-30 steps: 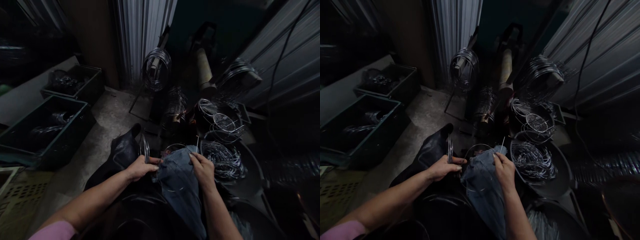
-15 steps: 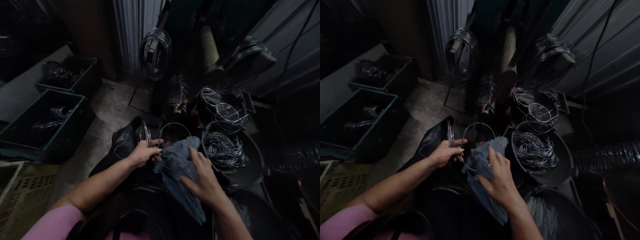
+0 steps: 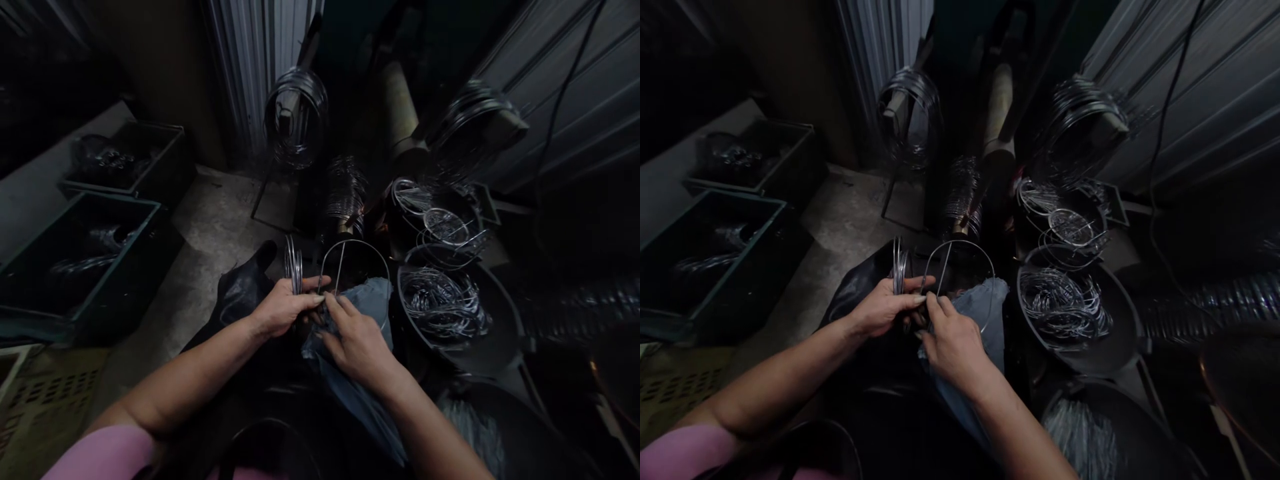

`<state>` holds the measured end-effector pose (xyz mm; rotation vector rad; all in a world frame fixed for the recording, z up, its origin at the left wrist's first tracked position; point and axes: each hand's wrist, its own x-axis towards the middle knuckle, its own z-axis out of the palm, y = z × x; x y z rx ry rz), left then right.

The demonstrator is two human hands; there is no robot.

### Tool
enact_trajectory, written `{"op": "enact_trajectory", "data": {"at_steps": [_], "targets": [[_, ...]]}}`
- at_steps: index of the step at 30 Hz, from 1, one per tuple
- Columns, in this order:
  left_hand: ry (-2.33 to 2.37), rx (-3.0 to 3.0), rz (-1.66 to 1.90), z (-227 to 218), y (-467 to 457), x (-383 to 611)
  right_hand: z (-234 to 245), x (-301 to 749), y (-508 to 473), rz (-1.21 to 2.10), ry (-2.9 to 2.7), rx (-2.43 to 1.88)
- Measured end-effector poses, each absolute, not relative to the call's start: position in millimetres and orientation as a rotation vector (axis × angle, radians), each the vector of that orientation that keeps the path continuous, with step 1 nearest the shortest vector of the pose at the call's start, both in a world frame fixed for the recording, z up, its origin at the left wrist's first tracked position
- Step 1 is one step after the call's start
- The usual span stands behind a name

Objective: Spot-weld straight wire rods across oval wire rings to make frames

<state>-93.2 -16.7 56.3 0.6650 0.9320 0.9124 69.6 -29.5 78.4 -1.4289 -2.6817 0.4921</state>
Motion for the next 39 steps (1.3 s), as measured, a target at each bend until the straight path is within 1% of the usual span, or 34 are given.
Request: {"op": "enact_trajectory", "data": {"at_steps": [7,11,14,19,34,39], "targets": [[0.843,0.624,0.899,56.0,-4.3,-82.4,82.1,75.3,-24.4,0.442,-2.634,-1.456],[0.847,0.587,0.920,56.0,0.6,-76.3,78.1,79.6,-26.2,0.338,-2.552,-1.476],[0.848,0.579,0.921,55.8,3.1,-74.1,76.6,82.2,-27.2,0.289,-2.597,-1.481],[0.838,0.589,0.917,56.0,5.1,-73.6,80.5,84.7,-23.8,0.335,-2.739,-1.490],[0.799,0.609,0.972,52.6,23.8,-71.0,91.5,82.2,1.9,0.390,-2.757,-1.574],[0.783,0.623,1.001,54.5,31.9,-70.7,96.9,80.1,10.7,0.348,-2.747,-1.567]]}}
